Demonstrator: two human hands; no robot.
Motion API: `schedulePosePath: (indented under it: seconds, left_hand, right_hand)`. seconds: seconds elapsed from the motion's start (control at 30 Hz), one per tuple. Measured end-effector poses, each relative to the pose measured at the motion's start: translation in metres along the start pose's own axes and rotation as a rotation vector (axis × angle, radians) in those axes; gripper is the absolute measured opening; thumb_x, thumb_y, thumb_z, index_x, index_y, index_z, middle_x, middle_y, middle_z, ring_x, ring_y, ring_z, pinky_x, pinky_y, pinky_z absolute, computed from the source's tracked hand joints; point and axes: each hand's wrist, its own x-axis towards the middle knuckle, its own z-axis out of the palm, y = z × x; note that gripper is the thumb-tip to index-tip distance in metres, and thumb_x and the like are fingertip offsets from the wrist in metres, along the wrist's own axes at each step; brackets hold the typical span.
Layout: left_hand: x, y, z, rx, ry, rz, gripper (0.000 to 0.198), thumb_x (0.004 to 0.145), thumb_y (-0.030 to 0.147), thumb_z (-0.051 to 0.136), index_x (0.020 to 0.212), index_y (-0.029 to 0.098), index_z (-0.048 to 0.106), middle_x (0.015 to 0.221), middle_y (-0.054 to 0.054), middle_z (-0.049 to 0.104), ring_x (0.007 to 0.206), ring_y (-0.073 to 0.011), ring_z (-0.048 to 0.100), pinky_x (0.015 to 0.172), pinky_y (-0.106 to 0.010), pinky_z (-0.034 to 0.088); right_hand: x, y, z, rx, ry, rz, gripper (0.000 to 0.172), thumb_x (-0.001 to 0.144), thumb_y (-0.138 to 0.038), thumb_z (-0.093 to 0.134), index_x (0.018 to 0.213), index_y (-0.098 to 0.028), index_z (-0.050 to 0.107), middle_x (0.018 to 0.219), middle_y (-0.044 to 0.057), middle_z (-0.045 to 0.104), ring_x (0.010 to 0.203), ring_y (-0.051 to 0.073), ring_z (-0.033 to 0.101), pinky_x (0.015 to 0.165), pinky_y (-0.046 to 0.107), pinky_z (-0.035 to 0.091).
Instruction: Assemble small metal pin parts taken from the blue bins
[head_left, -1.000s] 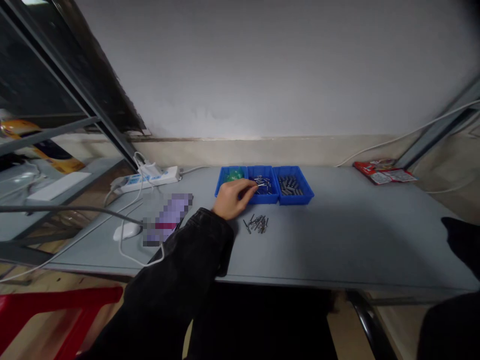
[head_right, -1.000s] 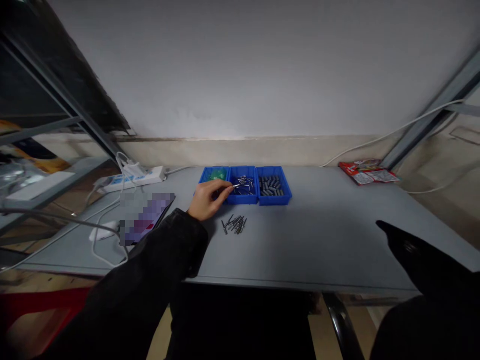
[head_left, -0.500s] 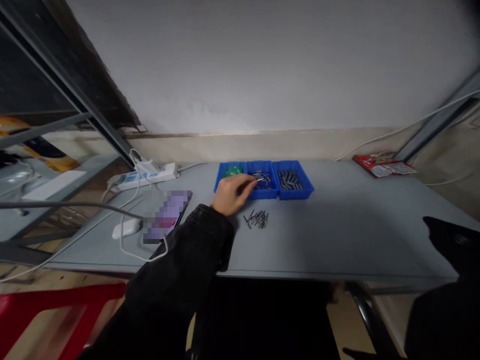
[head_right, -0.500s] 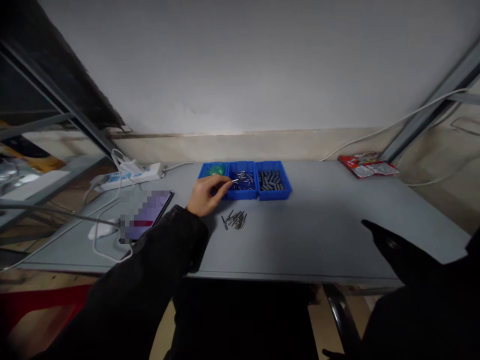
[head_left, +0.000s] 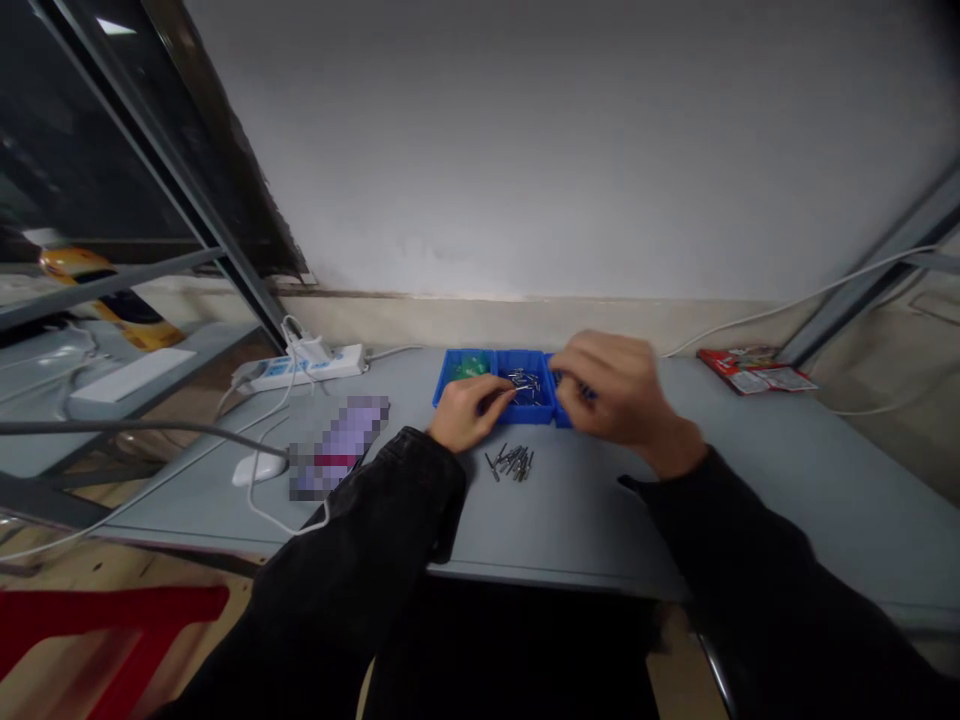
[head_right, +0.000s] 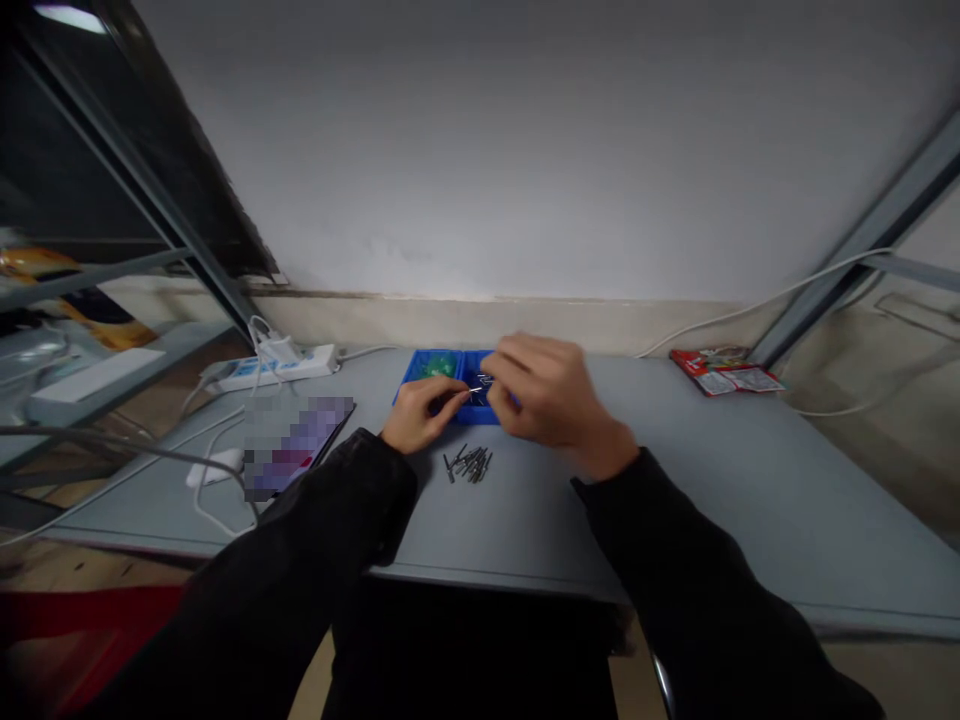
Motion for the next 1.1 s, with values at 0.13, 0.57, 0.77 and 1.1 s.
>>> schedulePosePath:
  seconds: [0.13,0.57,0.77,1.1]
  left_hand:
    - [0.000,-0.001,-0.001,-0.005,0.010,0.002,0.019,0.100,0.028,0.057,0.100,0.014,0.070,0.084,-0.004,0.071,0.067,-0.0113,0.060,0.068,-0.025,0.051]
    - [0.001,-0.005,-0.001,-0.015,0.019,0.008,0.020,0.100,0.028,0.057,0.099,0.014,0.072,0.094,-0.008,0.074,0.081,-0.0137,0.067,0.078,-0.029,0.055]
    - [0.000,-0.005,0.000,-0.009,0.018,-0.002,0.020,0.099,0.029,0.059,0.097,0.014,0.072,0.089,-0.006,0.073,0.074,-0.0125,0.065,0.074,-0.028,0.054]
    - [0.001,0.001,0.002,-0.023,0.036,-0.003,0.021,0.100,0.031,0.058,0.096,0.014,0.072,0.086,-0.005,0.073,0.067,-0.0111,0.062,0.069,-0.026,0.052]
  right_hand:
    - [-0.003,0.005,0.044,-0.034,-0.126,-0.127,0.016,0.092,-0.018,0.050,0.095,-0.017,0.067,0.090,0.007,0.065,0.082,0.020,0.058,0.071,0.035,0.046]
    - [-0.033,0.008,0.081,0.050,0.024,0.102,0.021,0.104,-0.023,0.045,0.110,-0.018,0.064,0.101,0.007,0.068,0.092,0.019,0.064,0.081,0.034,0.052]
    - [-0.034,0.009,0.086,0.065,0.026,0.127,0.020,0.105,-0.027,0.046,0.104,-0.019,0.064,0.098,0.007,0.067,0.090,0.019,0.063,0.080,0.034,0.051]
    - [-0.035,0.007,0.085,0.172,0.011,0.161,0.016,0.103,-0.027,0.047,0.107,-0.018,0.061,0.098,0.007,0.066,0.089,0.019,0.062,0.080,0.033,0.050]
